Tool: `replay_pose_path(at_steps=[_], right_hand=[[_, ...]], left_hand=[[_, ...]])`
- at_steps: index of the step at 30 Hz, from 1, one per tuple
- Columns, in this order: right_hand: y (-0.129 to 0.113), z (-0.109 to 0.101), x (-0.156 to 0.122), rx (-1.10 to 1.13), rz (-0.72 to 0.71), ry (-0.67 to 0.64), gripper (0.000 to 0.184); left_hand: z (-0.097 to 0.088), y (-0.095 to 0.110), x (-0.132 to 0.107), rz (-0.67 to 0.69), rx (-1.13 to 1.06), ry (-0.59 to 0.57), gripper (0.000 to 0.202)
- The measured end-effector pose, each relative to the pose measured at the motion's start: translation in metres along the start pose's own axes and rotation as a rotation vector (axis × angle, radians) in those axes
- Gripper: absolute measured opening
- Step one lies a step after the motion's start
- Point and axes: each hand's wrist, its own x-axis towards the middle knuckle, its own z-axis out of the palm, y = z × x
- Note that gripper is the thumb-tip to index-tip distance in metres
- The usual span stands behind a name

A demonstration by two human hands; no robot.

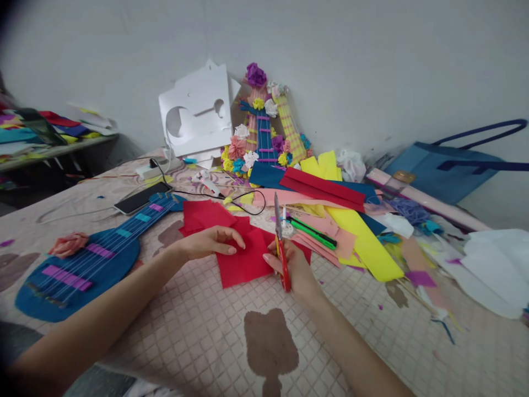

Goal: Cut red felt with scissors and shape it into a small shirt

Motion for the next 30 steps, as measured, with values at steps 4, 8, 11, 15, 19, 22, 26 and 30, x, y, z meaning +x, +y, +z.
replay_pose_path(at_steps=[4, 8, 11, 15, 19, 22, 26, 30], right_hand=[[-0.003, 0.004, -0.003, 0.017, -0.007, -0.011, 0.038], [-0.003, 0.006, -0.004, 0.02, 0.049, -0.015, 0.039], [0.0, 0.004, -0.003, 0.02, -0.001, -0.01, 0.037], [0.006, 0.005, -0.002, 0.104, 0.004, -0.105, 0.038], [0.005, 0.016, -0.012, 0.347, -0.013, -0.305, 0.062], [0.001, 0.024, -0.025, 0.459, 0.116, -0.537, 0.067], [0.001, 0.028, -0.039, 0.592, 0.205, -0.718, 0.074], [0.004, 0.029, -0.042, 0.69, 0.25, -0.787, 0.079]], left_hand=[[0.008, -0.01, 0.008, -0.038, -0.065, 0.118, 0.025], [0.01, -0.015, 0.011, 0.007, -0.075, 0.243, 0.028], [0.005, -0.012, 0.009, 0.053, -0.086, 0.293, 0.029], [-0.005, -0.002, 0.004, 0.084, -0.175, 0.33, 0.028], [-0.015, 0.005, 0.001, 0.081, -0.314, 0.386, 0.031], [-0.021, 0.008, -0.001, 0.091, -0.388, 0.441, 0.032], [-0.027, 0.011, -0.001, 0.116, -0.449, 0.531, 0.026], [-0.028, 0.012, -0.002, 0.118, -0.472, 0.553, 0.023]])
